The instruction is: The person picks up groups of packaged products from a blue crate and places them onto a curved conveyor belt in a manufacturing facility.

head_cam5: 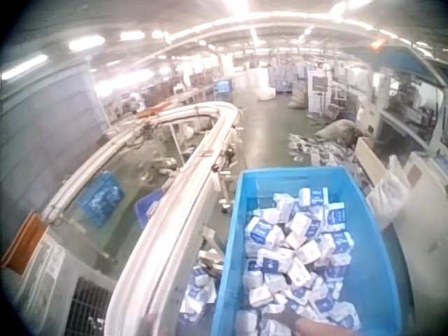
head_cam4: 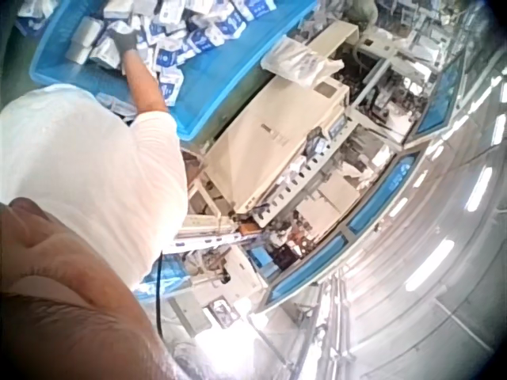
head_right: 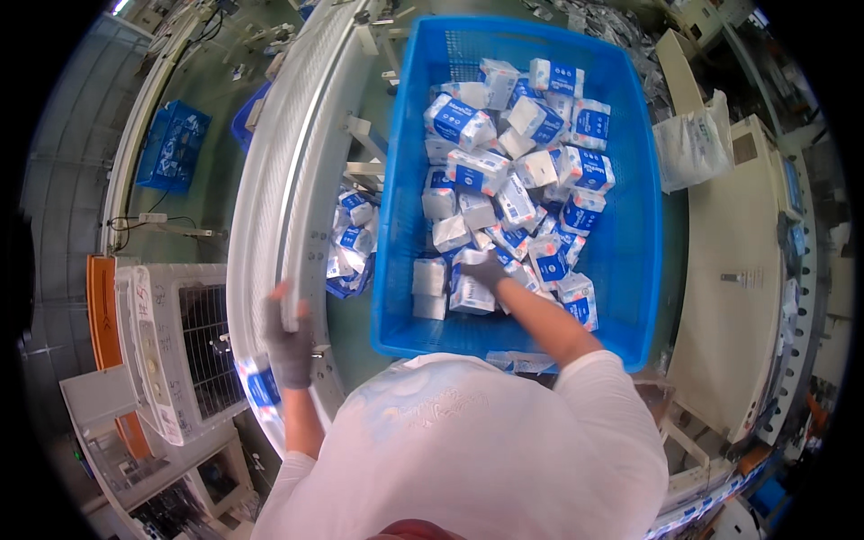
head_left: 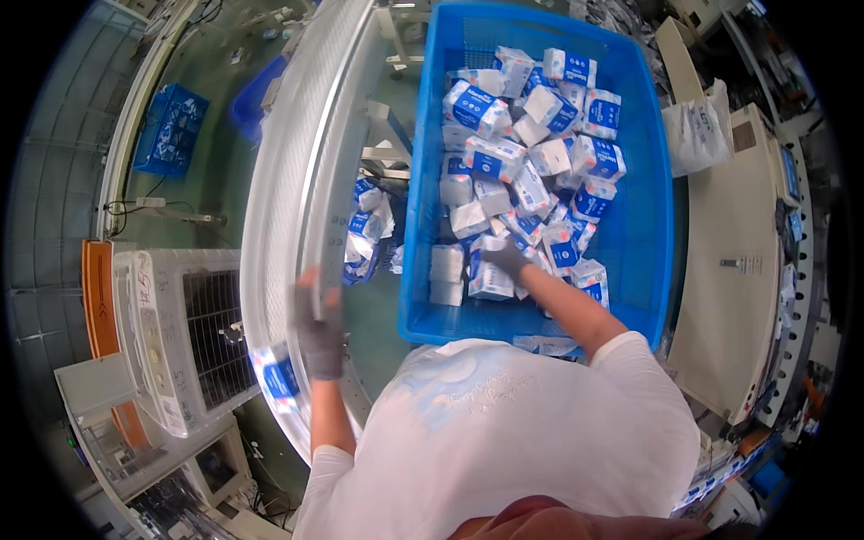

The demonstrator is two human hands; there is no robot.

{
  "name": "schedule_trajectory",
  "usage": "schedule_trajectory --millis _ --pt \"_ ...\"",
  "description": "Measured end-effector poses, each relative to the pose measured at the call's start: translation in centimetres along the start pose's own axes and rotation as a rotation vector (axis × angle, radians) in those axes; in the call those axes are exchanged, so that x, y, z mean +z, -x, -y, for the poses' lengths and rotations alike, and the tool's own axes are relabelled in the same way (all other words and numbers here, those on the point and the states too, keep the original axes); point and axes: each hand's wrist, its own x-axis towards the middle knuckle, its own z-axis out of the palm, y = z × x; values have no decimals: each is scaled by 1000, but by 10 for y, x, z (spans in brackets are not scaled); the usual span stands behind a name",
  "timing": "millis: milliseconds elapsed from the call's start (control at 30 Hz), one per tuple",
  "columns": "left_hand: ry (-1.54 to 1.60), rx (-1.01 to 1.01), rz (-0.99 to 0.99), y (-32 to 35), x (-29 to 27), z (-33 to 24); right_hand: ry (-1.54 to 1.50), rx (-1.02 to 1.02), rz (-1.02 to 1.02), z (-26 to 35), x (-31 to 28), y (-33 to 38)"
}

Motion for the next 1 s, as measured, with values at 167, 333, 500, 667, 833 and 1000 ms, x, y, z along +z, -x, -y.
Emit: schedule_trajectory --millis 167,333,500,667,833,1000 --pt "680 -241 646 4 121 -22 -719 -406 639 91 -77 119" --pt "963 -316 749 -12 145 -93 -327 -872 443 147 -83 170" --pt "866 -261 128 -53 42 -41 526 -691 -313 75 -172 119" --pt "140 -237 -186 -50 -100 98 924 41 -338 -67 -169 93" --pt "206 -546 346 17 -147 184 743 70 -312 -60 -209 81" --pt "-81 -152 -102 3 -85 45 241 -537 4 89 -213 158"
